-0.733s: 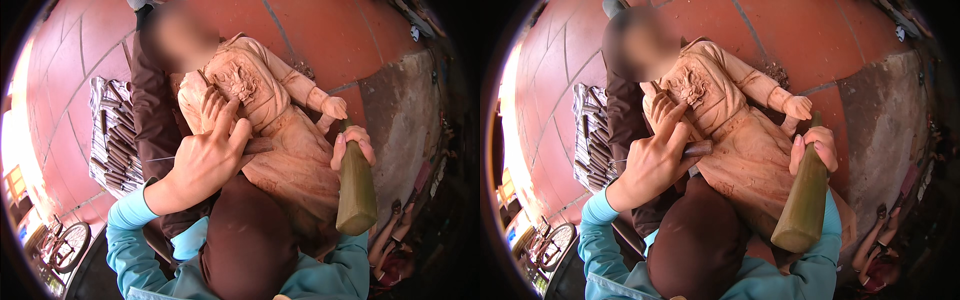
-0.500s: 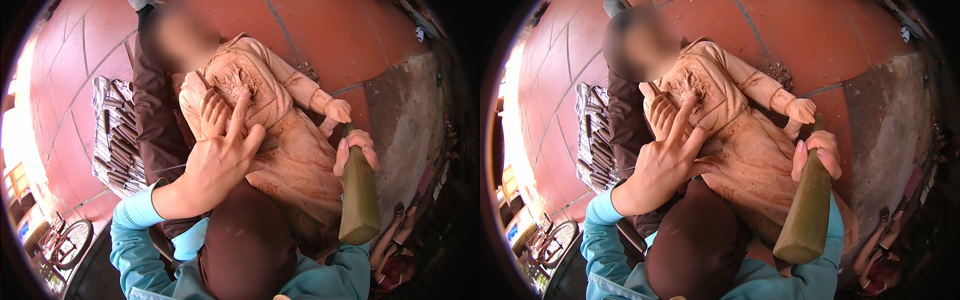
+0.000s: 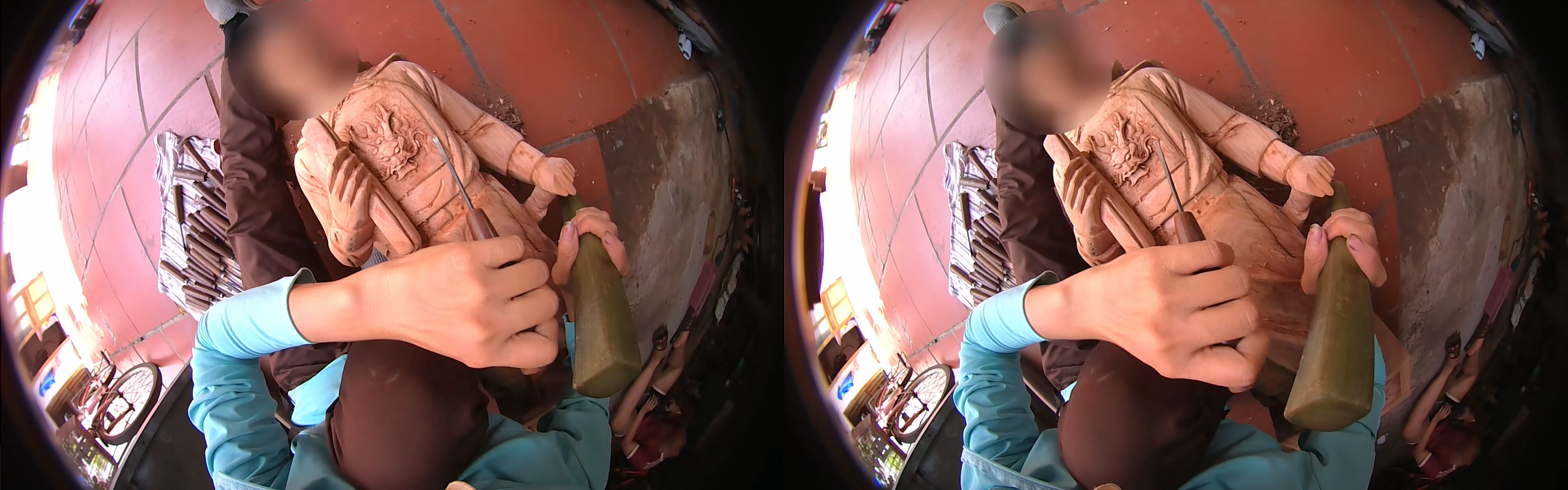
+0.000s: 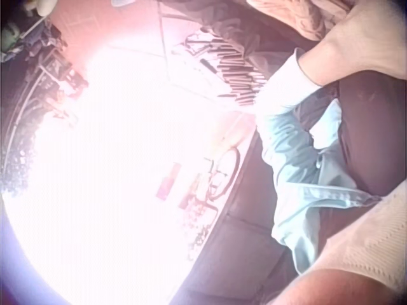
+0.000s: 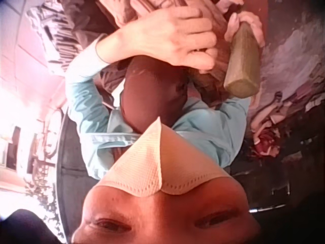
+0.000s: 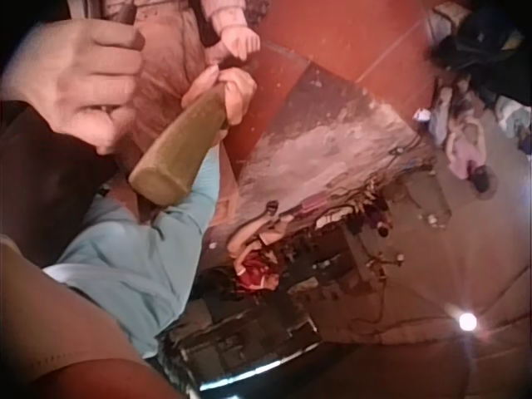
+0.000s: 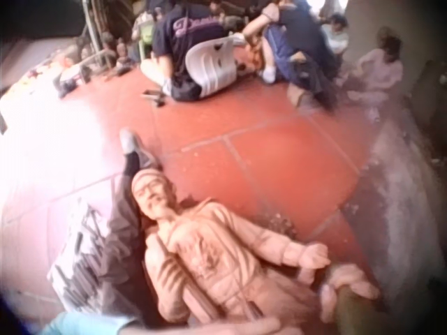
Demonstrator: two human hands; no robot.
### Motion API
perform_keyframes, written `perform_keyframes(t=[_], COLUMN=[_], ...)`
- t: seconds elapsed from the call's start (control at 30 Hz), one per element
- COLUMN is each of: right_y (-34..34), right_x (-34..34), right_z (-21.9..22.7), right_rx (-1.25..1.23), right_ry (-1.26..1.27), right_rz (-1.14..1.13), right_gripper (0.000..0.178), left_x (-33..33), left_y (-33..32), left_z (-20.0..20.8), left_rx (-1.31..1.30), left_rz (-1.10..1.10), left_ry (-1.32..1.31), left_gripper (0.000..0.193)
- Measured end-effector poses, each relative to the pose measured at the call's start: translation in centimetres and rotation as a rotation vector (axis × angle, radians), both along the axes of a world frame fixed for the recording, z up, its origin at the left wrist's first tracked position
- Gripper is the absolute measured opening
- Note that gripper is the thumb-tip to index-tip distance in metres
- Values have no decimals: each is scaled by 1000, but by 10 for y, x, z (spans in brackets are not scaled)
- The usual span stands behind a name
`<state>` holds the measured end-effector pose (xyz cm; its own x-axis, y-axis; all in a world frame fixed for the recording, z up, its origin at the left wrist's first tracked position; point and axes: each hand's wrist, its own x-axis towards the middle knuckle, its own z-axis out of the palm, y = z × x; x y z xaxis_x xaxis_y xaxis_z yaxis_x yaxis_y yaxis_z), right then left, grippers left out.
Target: The person is carving a wooden statue of a figure using a chisel and a mallet. They repeatedly strike the chisel with the mallet to shape the wood, focusing on the torso and arm areas of the sculpture.
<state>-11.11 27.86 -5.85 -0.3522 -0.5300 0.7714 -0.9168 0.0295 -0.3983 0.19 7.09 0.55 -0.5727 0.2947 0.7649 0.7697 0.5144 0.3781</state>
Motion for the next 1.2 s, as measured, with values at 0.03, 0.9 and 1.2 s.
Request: perform_keyframes(t=[0.03,0.9,1.2], right_y=[0,-1,0], right_x=[0,3,5], right_z=[2,3,5], right_rx=[11,46,52], right_ry=[4,19,20], right_rz=[9,11,9], right_gripper=[59,60,62], left_x=[-3,5,0], left_y=[-4,-32,-32], left_z=[-3,1,0], left_rx=[19,308,343], left_rz=[-38,-108,-161], left_ry=[29,6,-10], left_gripper=[22,46,35])
